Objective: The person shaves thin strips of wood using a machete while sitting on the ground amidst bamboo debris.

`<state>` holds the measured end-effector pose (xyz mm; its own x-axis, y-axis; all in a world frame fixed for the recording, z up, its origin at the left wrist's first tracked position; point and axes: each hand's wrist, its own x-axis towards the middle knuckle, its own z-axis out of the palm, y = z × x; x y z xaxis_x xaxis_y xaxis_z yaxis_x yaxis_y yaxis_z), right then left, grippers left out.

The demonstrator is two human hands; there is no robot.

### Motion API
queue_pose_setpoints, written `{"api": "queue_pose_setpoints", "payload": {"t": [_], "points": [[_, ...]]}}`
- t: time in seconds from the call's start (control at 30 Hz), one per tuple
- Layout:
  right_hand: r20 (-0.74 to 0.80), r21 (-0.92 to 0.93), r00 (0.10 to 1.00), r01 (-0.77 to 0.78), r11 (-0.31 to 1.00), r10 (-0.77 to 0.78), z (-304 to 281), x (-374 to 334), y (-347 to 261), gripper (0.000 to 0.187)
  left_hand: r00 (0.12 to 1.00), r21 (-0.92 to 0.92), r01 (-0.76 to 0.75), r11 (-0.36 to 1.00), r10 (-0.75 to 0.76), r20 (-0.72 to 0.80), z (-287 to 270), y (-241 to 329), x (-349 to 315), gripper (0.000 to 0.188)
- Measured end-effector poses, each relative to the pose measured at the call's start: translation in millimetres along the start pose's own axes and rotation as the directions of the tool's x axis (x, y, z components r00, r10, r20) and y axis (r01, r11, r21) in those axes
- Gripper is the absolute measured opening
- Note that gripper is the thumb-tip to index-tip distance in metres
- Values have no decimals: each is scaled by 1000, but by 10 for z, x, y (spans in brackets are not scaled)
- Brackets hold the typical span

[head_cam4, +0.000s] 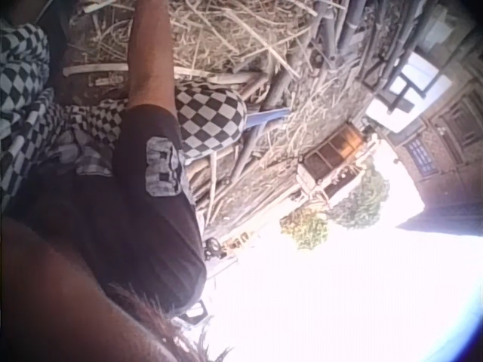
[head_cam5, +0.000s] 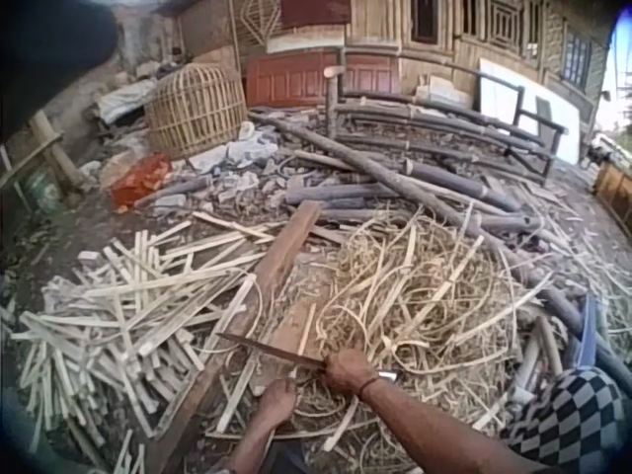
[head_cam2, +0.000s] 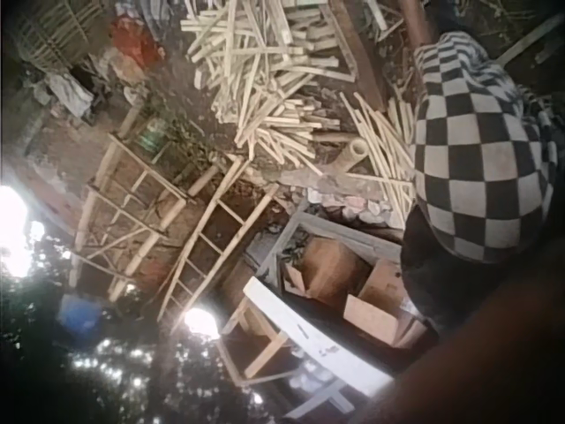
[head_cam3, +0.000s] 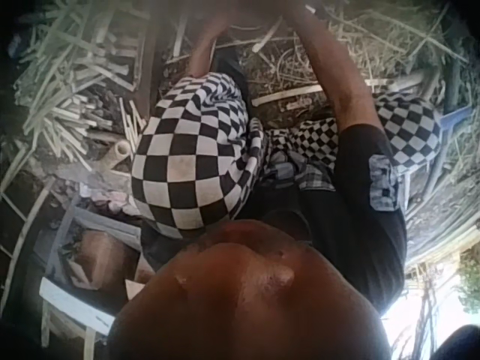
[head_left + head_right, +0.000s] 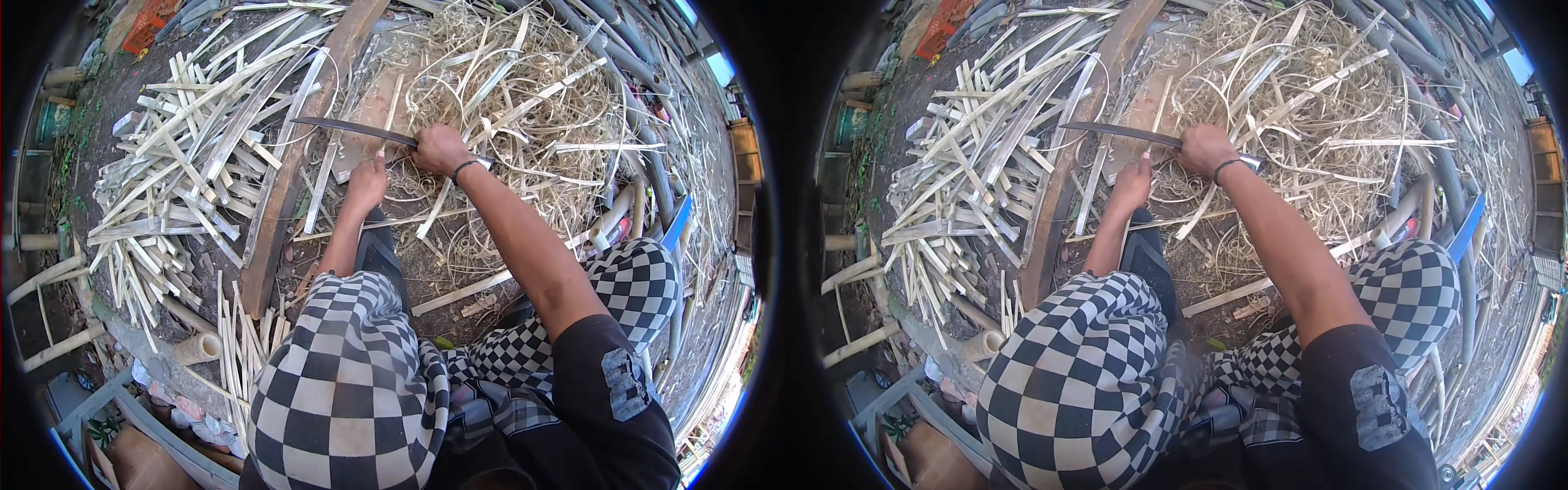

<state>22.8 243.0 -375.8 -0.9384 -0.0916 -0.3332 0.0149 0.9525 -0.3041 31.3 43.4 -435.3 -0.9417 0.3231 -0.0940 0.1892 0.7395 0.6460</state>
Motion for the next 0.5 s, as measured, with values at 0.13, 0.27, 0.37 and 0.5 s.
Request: {"api": "queue_pose_setpoints", "payload": {"t": [0.13, 0.27, 0.37, 0.5], "points": [[27, -10, 998, -56, 998, 56, 45, 22, 80, 32, 987, -32, 113, 993, -108, 116, 20, 265, 28, 61], [10, -11, 999, -46, 999, 46, 59, 12, 49, 33, 981, -73, 176, 982, -169, 92, 79, 345, -89, 65], [21, -9, 999, -46, 999, 46, 12, -26, -11, 35, 991, -46, 132, 990, -131, 31, 141, 319, -131, 56], [35, 7, 994, -102, 995, 101, -63, -11, -89, 35, 996, -54, 82, 995, -83, -12, 203, 281, -181, 55]]}}
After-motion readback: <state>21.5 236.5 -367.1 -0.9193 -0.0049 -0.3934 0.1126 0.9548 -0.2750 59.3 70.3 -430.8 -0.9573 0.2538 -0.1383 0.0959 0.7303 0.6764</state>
